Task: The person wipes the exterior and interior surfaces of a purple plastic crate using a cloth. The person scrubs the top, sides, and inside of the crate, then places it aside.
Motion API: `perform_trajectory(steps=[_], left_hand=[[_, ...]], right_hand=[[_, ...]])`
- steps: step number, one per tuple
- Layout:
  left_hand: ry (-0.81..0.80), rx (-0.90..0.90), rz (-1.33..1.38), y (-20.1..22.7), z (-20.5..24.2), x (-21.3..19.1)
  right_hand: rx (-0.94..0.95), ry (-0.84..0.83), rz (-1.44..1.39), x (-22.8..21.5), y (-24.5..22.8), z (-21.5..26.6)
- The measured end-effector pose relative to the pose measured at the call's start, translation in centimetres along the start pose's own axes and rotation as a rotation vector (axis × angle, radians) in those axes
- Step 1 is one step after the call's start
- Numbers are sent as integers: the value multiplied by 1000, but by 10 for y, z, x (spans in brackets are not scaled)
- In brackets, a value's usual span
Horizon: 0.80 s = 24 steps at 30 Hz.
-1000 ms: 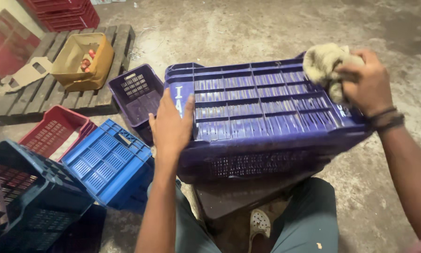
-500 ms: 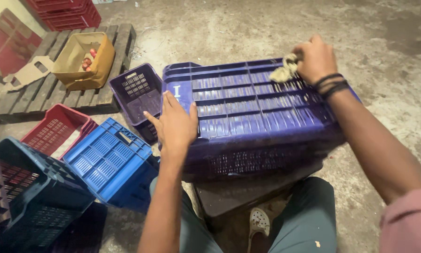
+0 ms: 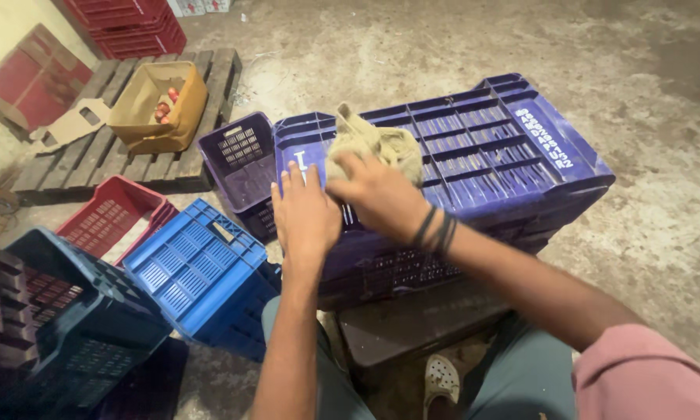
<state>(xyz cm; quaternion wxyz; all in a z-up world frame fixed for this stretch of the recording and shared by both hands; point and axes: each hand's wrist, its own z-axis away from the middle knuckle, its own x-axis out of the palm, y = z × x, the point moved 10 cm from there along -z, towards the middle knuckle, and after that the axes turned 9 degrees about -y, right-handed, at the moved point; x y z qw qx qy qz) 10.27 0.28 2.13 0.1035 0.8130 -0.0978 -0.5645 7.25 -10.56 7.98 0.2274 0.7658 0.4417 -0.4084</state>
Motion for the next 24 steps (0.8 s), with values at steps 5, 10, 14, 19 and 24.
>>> perform_trajectory(steps=[5, 10, 14, 19, 24], left_hand=[[-88, 31, 71, 5, 2, -1], [-84, 40, 80, 8, 2, -5], [-91, 30, 90, 7, 1, -5], [-92, -9, 118, 3, 1, -5], [-118, -52, 146, 1, 0, -1]], right_hand=[[142, 3, -25, -20, 39, 28], [514, -73, 308, -21, 181, 27], [604, -188, 470, -1, 216, 4], [476, -143, 220, 0, 108, 24], [333, -42, 107, -49, 8, 92]])
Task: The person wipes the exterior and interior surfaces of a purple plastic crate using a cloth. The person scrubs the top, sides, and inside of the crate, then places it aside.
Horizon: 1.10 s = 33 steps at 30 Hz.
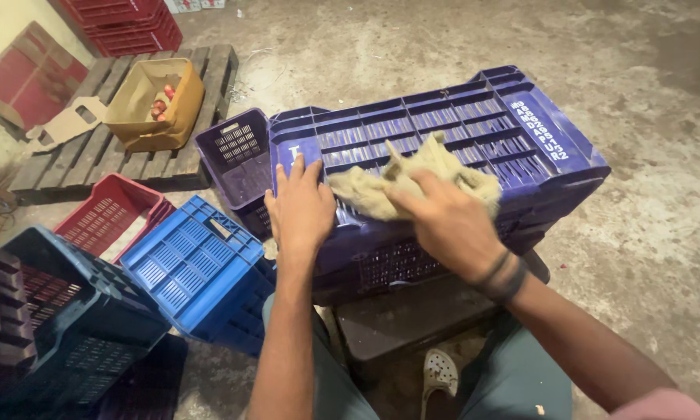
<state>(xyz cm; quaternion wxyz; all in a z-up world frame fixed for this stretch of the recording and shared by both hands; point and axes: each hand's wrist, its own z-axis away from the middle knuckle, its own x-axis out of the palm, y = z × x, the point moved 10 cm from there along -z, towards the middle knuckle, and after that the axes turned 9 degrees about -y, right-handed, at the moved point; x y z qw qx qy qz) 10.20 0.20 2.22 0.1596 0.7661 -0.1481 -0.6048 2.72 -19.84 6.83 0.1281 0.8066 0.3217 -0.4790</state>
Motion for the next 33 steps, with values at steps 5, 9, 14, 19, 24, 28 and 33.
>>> perform_trajectory(steps=[5, 9, 14, 19, 24, 28, 33], left_hand=[[42, 19, 0, 0, -1, -2], [91, 38, 56, -3, 4, -7], [167, 46, 115, -5, 6, -14], [165, 52, 119, -2, 4, -16], [279, 245, 553, -6, 18, -44], [425, 162, 679, -75, 51, -46], [227, -183, 1158, -220, 44, 107]], right_hand=[[211, 27, 44, -43, 81, 41], [417, 236, 113, -79, 152, 77], [581, 561, 130, -53, 123, 113], [351, 631, -250, 37, 10, 114], [104, -58, -701, 112, -49, 114], [501, 313, -694, 80, 60, 185], [829, 1084, -1320, 79, 254, 318]])
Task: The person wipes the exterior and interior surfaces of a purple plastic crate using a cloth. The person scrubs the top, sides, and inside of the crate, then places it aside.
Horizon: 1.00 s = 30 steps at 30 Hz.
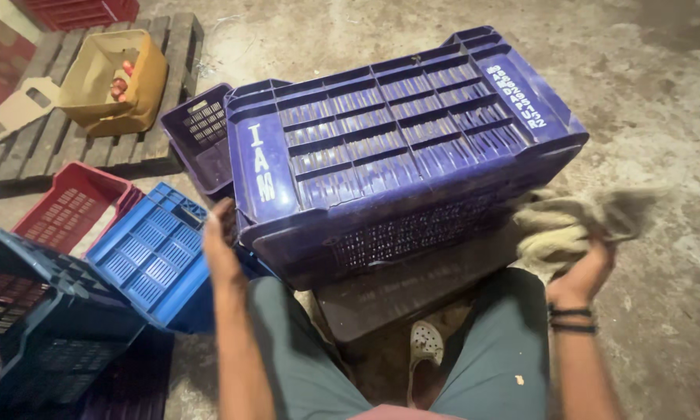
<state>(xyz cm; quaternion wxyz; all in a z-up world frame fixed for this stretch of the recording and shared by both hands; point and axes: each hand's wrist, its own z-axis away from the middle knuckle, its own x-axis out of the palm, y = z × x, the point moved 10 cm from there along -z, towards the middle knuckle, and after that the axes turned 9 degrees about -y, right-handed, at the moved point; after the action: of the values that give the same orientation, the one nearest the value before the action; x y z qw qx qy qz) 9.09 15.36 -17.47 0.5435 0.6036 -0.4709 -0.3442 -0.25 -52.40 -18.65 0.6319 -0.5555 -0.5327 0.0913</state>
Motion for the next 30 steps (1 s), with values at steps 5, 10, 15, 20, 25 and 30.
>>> perform_trajectory(steps=[5, 10, 15, 20, 25, 30], left_hand=[[-182, -302, 504, -213, 7, 32], [-137, -523, 654, -252, 24, 34], [-288, -500, 526, -96, -7, 59], [-503, -444, 184, 112, -33, 32], [-465, -84, 111, 203, -37, 24], [-269, -53, -93, 156, -44, 35]], right_hand=[[301, 12, -135, -56, 93, -83], [431, -405, -150, 0, 149, -107], [312, -408, 174, 15, 107, -162], [264, -504, 103, 52, 14, -239], [403, -402, -85, 59, -21, -261], [405, -408, 73, 45, -8, -231]])
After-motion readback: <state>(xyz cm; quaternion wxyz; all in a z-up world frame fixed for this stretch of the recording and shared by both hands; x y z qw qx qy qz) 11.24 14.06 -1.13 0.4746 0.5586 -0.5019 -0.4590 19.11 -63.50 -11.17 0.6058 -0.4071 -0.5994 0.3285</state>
